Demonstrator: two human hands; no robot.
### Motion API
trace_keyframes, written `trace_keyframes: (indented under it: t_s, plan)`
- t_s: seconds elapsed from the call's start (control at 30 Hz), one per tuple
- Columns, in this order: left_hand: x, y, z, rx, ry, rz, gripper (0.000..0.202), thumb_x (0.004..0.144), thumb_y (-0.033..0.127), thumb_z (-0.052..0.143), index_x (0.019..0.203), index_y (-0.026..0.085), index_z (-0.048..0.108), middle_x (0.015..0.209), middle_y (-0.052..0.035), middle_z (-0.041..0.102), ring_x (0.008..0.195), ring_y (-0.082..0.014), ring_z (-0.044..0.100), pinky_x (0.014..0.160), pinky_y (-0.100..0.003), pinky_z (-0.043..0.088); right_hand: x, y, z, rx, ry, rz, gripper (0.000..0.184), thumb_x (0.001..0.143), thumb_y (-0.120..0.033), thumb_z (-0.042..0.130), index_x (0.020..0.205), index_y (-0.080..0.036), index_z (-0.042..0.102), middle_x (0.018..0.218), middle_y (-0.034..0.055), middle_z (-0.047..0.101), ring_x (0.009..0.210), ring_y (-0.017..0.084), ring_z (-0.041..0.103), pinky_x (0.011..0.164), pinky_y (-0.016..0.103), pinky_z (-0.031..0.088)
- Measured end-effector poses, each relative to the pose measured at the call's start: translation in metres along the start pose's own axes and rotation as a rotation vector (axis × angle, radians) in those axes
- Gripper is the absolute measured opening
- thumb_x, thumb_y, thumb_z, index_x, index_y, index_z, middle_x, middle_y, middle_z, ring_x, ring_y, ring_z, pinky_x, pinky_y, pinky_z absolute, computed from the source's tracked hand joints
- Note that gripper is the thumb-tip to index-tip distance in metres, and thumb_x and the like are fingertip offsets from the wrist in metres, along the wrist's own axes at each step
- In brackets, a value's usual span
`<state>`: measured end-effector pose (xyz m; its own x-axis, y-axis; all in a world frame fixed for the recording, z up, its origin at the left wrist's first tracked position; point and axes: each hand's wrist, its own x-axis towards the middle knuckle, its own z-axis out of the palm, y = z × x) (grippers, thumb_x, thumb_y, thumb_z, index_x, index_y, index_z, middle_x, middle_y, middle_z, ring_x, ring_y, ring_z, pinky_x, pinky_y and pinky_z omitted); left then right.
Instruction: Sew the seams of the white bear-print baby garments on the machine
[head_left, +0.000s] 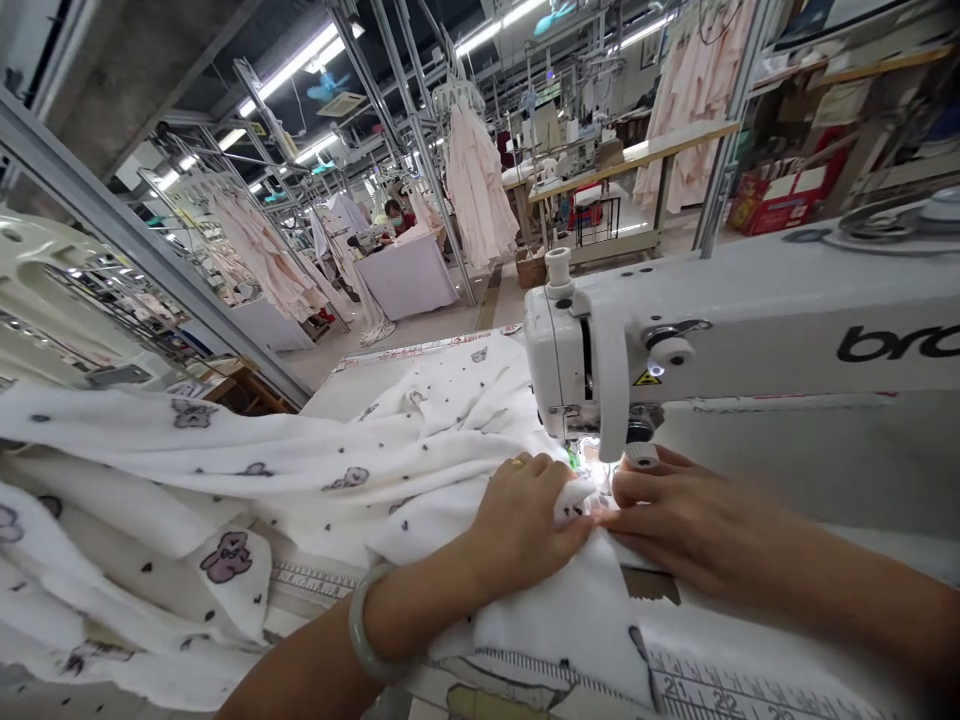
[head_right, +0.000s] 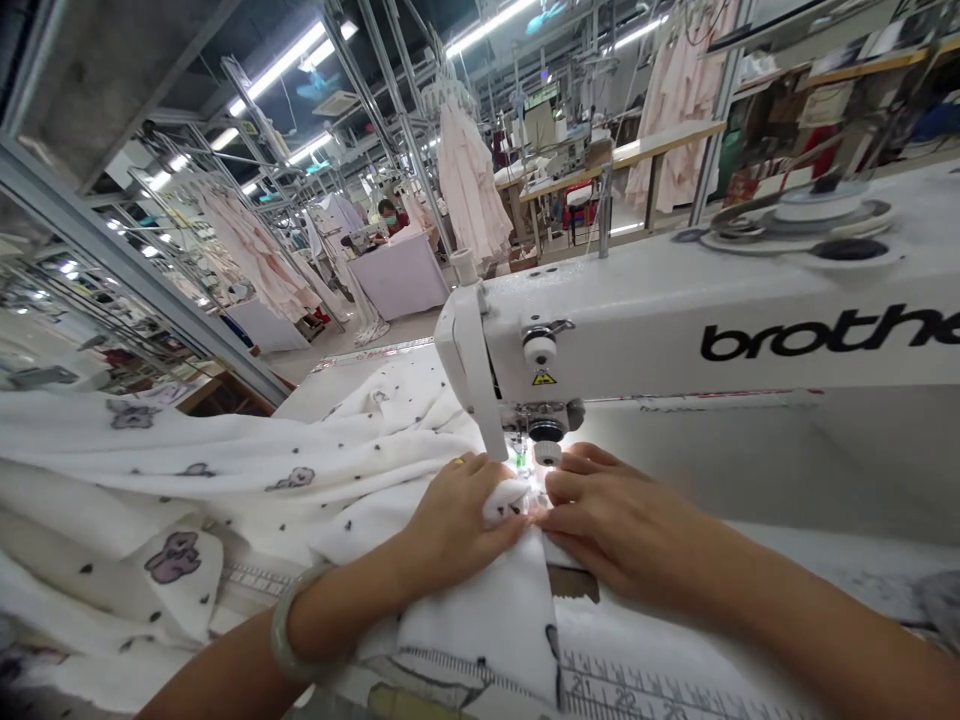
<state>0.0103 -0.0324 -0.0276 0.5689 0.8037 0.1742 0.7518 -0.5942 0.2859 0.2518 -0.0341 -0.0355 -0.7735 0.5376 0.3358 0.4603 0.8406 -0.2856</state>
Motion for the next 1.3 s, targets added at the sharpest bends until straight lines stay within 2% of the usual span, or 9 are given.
trace_keyframes:
  t_s: [0.17,0.33,0.5,0.6,0.7,0.8,0.93,1.13,1.3]
  plan:
    - [-0.003,-0.003,0.002,0.078,0.03,0.061,0.014,0.091,0.018,0.063,0.105,0.021,0.063,0.102,-0.0055,0.07,0.096,-0.0251,0.065,0.088,-0.041,0.053,0.001,-0.003,-0.002,0.048,-0.008,0.004,0.033,0.114,-0.031,0.043,0.103,-0.026,0.074,0.089,0.002,0.068,0.083,0.022,0.062,0.086,0.04,0.042]
    - [-0.005,-0.01,0.004,0.278,0.081,0.37,0.017,0.099,0.011,0.054,0.106,0.018,0.067,0.097,-0.0053,0.07,0.087,-0.0214,0.063,0.082,-0.038,0.048,0.001,-0.004,-0.001,0.057,-0.047,0.025,0.037,0.115,-0.031,0.039,0.093,-0.025,0.068,0.088,0.0009,0.066,0.084,0.022,0.06,0.09,0.042,0.041]
    - [-0.004,-0.008,0.003,0.436,0.104,0.5,0.022,0.106,0.01,0.048,0.098,0.014,0.068,0.1,-0.0074,0.071,0.094,-0.0216,0.064,0.084,-0.038,0.046,0.0,-0.004,-0.001,0.02,-0.039,0.005,0.035,0.114,-0.029,0.04,0.091,-0.024,0.066,0.088,0.0005,0.066,0.083,0.021,0.061,0.091,0.043,0.042]
    - [-0.006,-0.005,0.0,0.398,0.034,0.495,0.017,0.102,0.008,0.053,0.107,0.011,0.069,0.105,-0.0076,0.071,0.1,-0.022,0.065,0.089,-0.038,0.049,0.0,-0.003,0.0,-0.031,0.061,-0.009,0.035,0.114,-0.026,0.039,0.091,-0.025,0.066,0.086,-0.0009,0.068,0.081,0.021,0.063,0.097,0.044,0.039]
    - [-0.009,-0.005,0.0,0.365,0.006,0.467,0.021,0.102,0.008,0.053,0.116,0.011,0.069,0.106,-0.0071,0.072,0.103,-0.0219,0.066,0.093,-0.036,0.051,0.002,-0.003,0.002,-0.136,0.191,-0.041,0.028,0.112,-0.024,0.041,0.105,-0.025,0.068,0.091,-0.0009,0.073,0.084,0.021,0.067,0.099,0.044,0.038]
    - [-0.008,-0.007,0.001,0.352,-0.022,0.465,0.021,0.103,0.009,0.053,0.117,0.01,0.069,0.107,-0.0076,0.072,0.105,-0.0219,0.067,0.097,-0.034,0.053,0.003,-0.003,0.006,-0.184,0.234,-0.044,0.027,0.111,-0.022,0.041,0.111,-0.026,0.068,0.097,-0.0003,0.076,0.083,0.02,0.069,0.097,0.043,0.039]
    - [0.002,-0.011,-0.001,0.365,-0.07,0.438,0.022,0.1,0.007,0.054,0.117,0.01,0.067,0.108,-0.0089,0.072,0.104,-0.0217,0.067,0.101,-0.035,0.054,0.002,0.001,0.014,-0.235,0.243,0.024,0.028,0.112,-0.028,0.042,0.109,-0.027,0.07,0.095,0.0022,0.077,0.081,0.023,0.07,0.094,0.046,0.042]
    - [0.01,-0.015,-0.003,0.407,-0.07,0.418,0.022,0.098,0.004,0.051,0.112,0.01,0.067,0.104,-0.0086,0.072,0.1,-0.0218,0.067,0.1,-0.035,0.054,-0.007,0.012,0.022,-0.202,0.186,0.12,0.037,0.109,-0.044,0.05,0.141,-0.034,0.063,0.107,0.0027,0.078,0.097,0.03,0.073,0.105,0.057,0.046]
    - [0.011,-0.016,-0.001,0.422,-0.061,0.419,0.026,0.099,0.003,0.048,0.117,0.009,0.066,0.106,-0.0093,0.073,0.104,-0.0217,0.068,0.103,-0.035,0.052,-0.006,0.009,0.018,-0.215,0.183,0.113,0.031,0.111,-0.043,0.045,0.124,-0.028,0.069,0.105,0.0057,0.078,0.092,0.027,0.073,0.099,0.053,0.049]
